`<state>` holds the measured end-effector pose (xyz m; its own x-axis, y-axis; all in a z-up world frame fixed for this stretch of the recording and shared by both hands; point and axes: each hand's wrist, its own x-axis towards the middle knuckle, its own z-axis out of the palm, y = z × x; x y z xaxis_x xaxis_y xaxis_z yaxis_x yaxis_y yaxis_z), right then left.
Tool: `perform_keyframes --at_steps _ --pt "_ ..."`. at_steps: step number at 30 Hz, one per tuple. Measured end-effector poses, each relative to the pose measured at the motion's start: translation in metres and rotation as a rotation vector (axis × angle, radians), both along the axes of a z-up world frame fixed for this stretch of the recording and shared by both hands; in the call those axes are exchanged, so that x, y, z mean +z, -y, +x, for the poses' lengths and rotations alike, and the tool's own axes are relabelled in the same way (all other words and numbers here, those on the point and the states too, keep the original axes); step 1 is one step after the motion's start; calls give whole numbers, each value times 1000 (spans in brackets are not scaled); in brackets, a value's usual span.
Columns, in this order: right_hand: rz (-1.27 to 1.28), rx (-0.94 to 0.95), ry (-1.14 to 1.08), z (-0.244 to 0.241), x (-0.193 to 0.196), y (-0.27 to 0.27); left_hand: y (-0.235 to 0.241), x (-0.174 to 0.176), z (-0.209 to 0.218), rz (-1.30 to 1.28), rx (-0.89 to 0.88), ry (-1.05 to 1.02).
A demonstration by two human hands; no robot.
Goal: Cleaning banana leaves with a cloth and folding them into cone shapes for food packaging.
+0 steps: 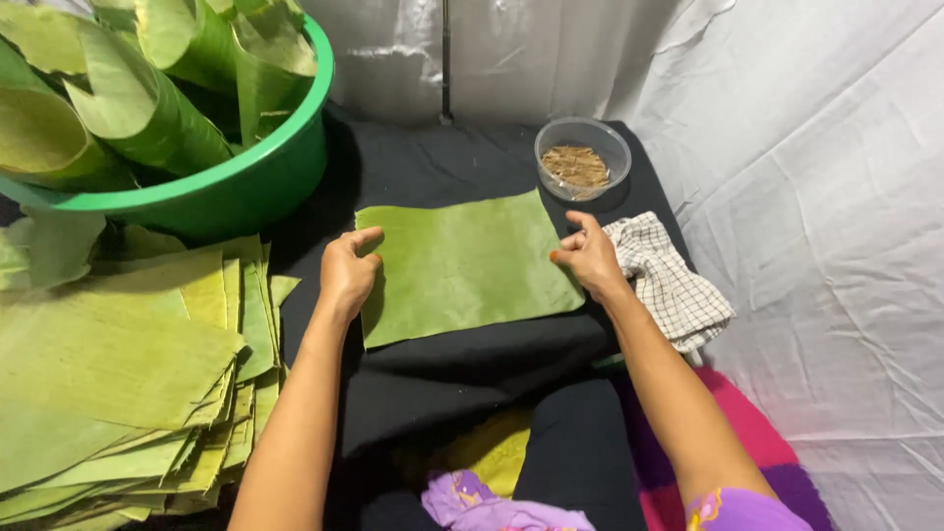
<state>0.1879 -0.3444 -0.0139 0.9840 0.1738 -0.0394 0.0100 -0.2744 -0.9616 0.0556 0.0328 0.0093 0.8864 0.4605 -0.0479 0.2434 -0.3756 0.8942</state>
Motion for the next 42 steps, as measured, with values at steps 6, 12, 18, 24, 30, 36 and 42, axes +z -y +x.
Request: perform_keyframes --at_steps 6,12,18,24,30,36,42 --pt "-38 46 72 -10 9 -4 12 23 -16 -210 -94 226" --pt "166 -48 185 -28 55 -17 4 29 -13 -590 -31 435" --pt "-212 -46 118 2 27 -1 0 11 -11 -591 -40 187" --pt "23 -164 -61 -13 52 -22 -5 -6 -5 -510 -114 229" --pt "430 6 -557 0 27 1 3 32 -25 -724 -242 390" --pt "698 46 -664 8 20 27 6 36 -23 -768 -240 352" --pt "861 -4 -522 -16 48 -18 -3 14 -13 -527 -223 213"
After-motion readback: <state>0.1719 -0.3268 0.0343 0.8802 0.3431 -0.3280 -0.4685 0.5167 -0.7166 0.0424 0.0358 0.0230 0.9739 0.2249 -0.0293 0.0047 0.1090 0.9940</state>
